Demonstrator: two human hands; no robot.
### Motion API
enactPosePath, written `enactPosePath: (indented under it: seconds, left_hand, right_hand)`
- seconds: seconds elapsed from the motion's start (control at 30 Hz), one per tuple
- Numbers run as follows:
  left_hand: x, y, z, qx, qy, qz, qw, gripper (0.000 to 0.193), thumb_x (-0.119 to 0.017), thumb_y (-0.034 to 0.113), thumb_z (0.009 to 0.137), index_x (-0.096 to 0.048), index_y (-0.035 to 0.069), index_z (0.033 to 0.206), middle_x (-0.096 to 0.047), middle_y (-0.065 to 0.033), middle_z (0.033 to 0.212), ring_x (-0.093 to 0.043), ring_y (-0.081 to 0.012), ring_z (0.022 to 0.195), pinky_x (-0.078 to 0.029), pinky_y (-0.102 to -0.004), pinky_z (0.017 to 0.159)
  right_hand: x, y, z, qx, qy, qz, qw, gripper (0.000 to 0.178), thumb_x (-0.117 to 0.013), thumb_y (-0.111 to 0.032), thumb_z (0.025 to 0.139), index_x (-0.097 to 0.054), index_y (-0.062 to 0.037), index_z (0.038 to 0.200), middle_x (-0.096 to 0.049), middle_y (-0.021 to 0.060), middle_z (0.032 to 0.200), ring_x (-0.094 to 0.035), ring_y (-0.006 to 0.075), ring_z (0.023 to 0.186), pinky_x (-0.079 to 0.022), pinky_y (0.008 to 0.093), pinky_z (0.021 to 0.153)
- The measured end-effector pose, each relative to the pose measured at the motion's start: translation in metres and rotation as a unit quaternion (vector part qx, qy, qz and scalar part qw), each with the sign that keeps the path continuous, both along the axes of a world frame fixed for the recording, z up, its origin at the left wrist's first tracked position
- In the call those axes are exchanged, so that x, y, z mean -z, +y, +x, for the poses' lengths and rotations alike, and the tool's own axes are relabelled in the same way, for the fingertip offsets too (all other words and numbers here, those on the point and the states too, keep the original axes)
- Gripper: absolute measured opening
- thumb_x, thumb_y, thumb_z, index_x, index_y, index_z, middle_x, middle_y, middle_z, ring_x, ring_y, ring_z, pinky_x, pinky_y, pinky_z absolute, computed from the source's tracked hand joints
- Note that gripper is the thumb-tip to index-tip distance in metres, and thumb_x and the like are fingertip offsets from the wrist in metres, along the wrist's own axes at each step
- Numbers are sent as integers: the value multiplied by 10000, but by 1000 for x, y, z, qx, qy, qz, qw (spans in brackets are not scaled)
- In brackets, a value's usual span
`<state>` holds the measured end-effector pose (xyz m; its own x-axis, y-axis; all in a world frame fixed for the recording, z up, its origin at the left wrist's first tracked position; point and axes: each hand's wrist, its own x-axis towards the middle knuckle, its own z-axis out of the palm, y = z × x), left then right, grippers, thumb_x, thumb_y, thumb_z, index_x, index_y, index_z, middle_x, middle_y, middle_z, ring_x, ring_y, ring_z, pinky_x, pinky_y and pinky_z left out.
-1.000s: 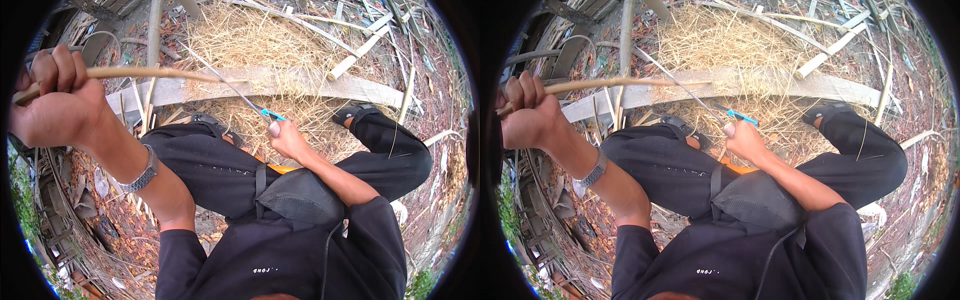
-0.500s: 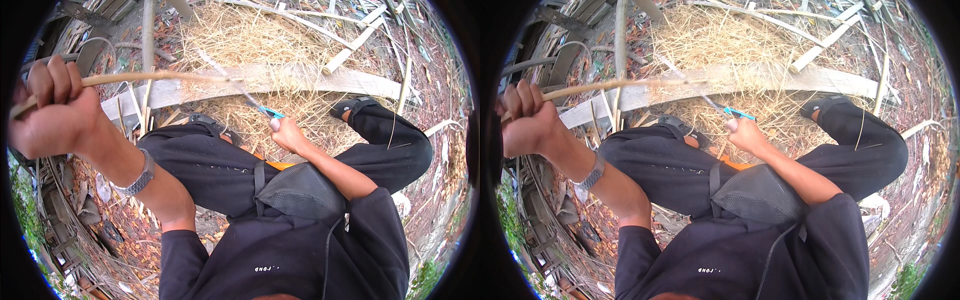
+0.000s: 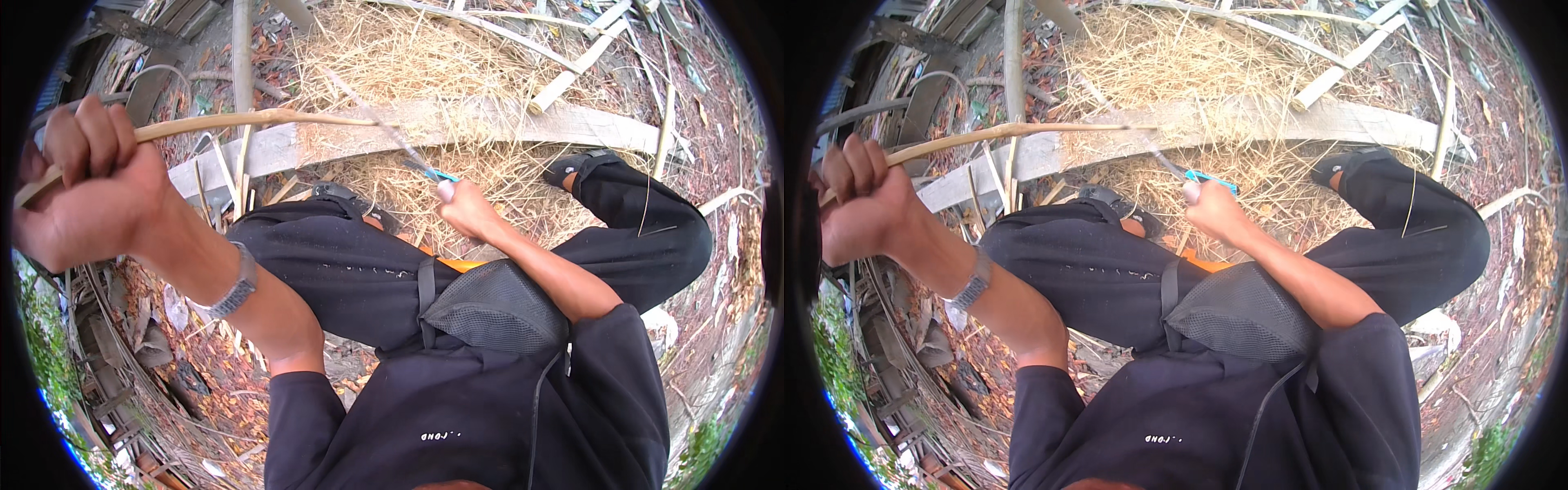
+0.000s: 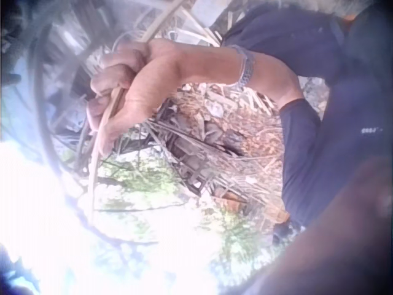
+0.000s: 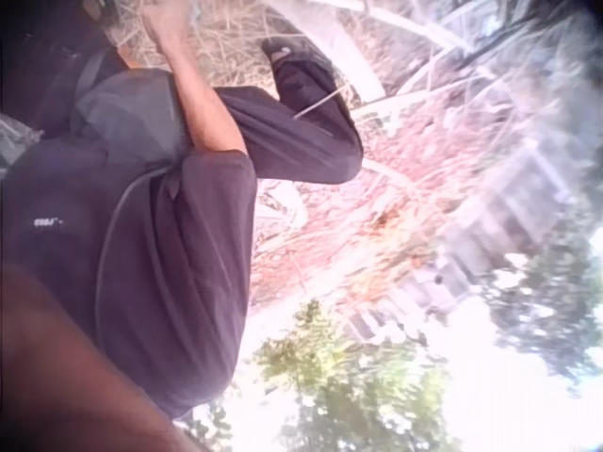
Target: The person sits cross-legged on the ground and uses a small knife to shave thin strips from a long piece of bamboo. They hold the bamboo with their left hand and carefully scrape the surface with the knife in their right hand, creating fine shavings that fall onto the ground.
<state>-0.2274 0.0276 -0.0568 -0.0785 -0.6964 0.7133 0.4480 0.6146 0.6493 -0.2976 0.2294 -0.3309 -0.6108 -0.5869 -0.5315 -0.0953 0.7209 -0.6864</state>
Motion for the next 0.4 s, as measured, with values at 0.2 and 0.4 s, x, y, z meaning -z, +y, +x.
enactPosePath:
  seconds: [0.2, 0.4]
  left_hand:
    - [0, -8, -1, 62, 31, 22, 997, 337, -435, 283, 858, -205, 174, 637, -149, 18, 496, -118, -77, 424, -84, -251, 405]
    - [2, -2, -3, 18, 7, -17, 1000, 334, -436, 276, 848, -200, 181, 632, -157, 22, 490, -114, -78, 416, -75, -251, 398]
  right_hand:
    - [-20, 9, -17, 32, 17, -60, 998, 207, -578, -57, 717, -634, 96, 844, -631, 214, 661, -645, 274, 597, -526, 407, 605]
    - [-44, -1, -1, 33, 84, -217, 972, 172, -617, -114, 721, -649, 20, 822, -627, 187, 667, -631, 301, 598, -520, 411, 635]
